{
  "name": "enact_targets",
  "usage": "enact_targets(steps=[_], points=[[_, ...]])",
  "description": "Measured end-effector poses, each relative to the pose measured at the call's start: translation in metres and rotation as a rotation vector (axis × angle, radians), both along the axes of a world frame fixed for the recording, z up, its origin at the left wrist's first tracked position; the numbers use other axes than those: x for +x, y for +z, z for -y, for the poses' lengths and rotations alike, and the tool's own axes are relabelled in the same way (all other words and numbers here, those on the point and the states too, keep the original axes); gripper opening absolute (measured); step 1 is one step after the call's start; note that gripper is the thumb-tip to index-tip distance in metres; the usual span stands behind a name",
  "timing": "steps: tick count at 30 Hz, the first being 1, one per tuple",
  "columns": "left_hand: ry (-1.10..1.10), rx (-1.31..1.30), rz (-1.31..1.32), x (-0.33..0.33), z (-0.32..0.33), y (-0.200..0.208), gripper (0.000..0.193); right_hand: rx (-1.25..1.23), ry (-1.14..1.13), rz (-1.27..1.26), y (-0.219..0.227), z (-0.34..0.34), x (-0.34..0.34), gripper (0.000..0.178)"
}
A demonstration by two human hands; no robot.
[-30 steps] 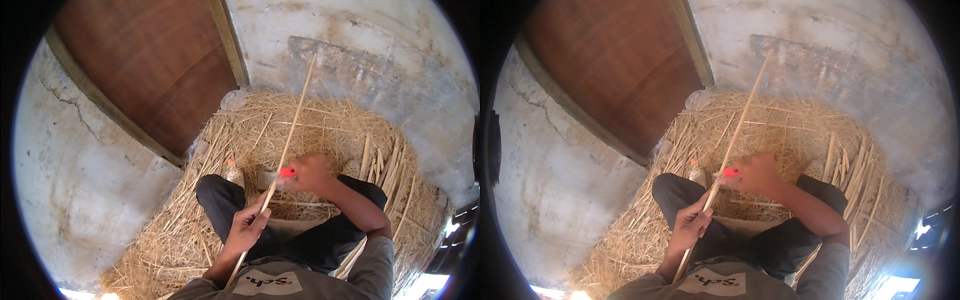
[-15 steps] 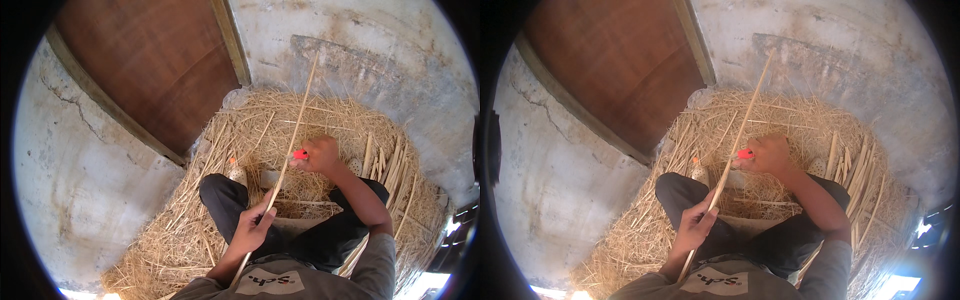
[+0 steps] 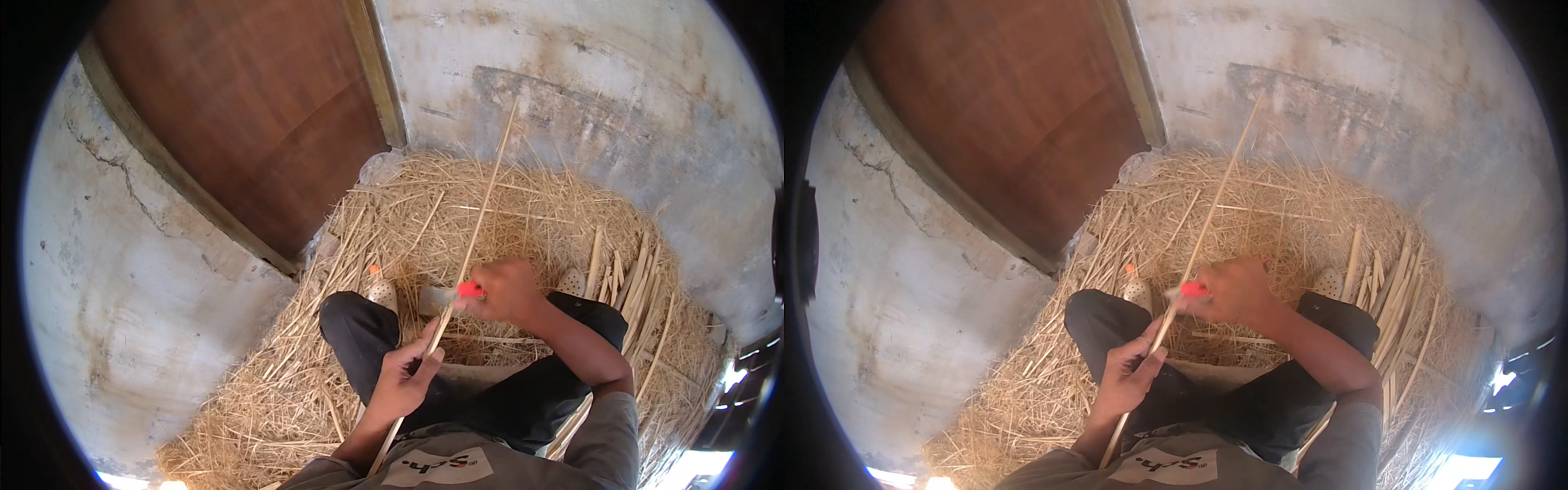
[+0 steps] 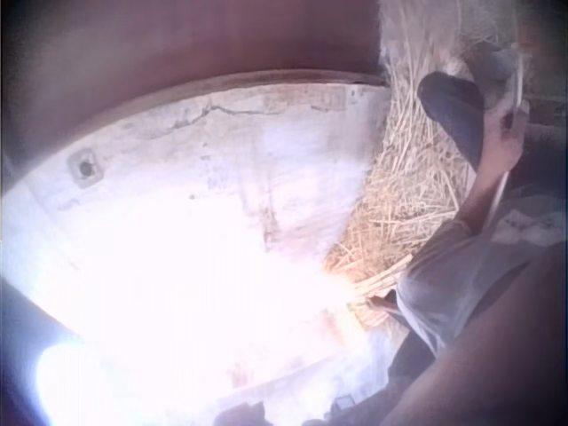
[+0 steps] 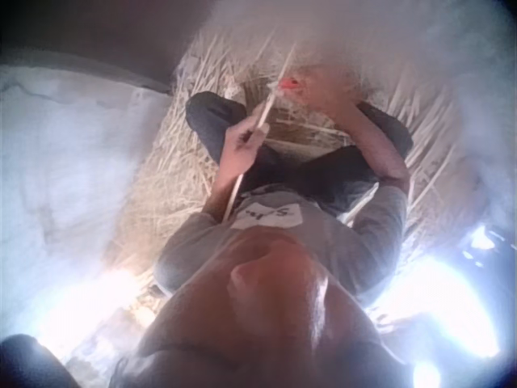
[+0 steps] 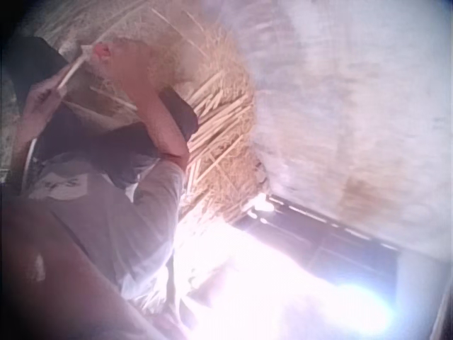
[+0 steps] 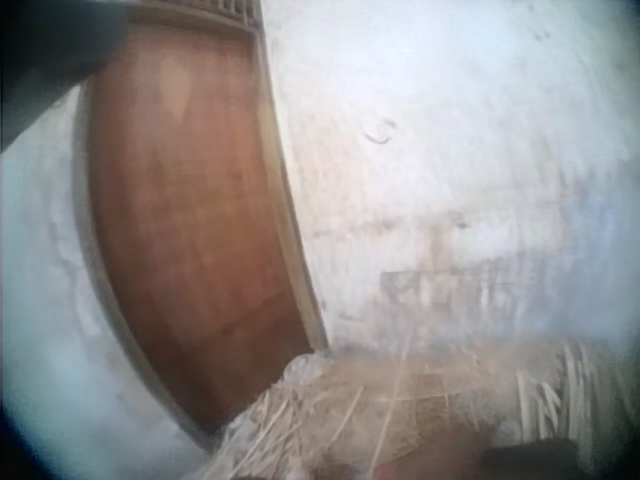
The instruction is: The person sits on a bed of straw and uses a red utility knife to split a long, thin bamboo stick into smaller strips. They hold the stick with their left hand and carefully shave off thin layers with the knife in their right hand, repeating the process along the length of the stick.
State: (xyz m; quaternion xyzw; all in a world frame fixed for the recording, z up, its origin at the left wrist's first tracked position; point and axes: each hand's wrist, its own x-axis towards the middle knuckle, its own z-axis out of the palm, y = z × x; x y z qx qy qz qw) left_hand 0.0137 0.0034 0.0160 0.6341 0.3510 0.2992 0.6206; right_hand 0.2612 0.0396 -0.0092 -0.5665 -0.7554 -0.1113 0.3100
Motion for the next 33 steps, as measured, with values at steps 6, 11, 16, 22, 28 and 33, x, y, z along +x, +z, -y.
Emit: enact_targets(steps=[6, 11, 16, 22, 28, 33], points=[[0.032, 0.153, 0.038, 0.001, -0.001, -0.002, 0.029, 0.08, 0.025, 0.07, 0.005, -0.004, 0.004, 0.054], [-0.028, 0.126, 0.003, 0.0, 0.006, 0.001, 0.038, -0.055, -0.403, -0.179, 0.006, -0.039, 0.059, 0.058], [-0.002, 0.058, -0.02, -0.001, 0.0, 0.0, 0.038, -0.103, -0.002, -0.065, 0.002, -0.001, 0.001, 0.055], [-0.08, 0.201, 0.016, -0.006, 0.012, -0.003, 0.039, -0.172, -0.434, -0.149, 0.009, -0.04, 0.064, 0.058], [-0.037, 0.092, -0.02, -0.009, 0.012, 0.003, 0.036, 0.077, -0.047, -0.02, -0.008, -0.014, 0.017, 0.061], [-0.059, 0.178, -0.032, -0.014, 0.019, -0.004, 0.036, 0.014, -0.214, -0.12, -0.012, -0.04, 0.058, 0.06]])
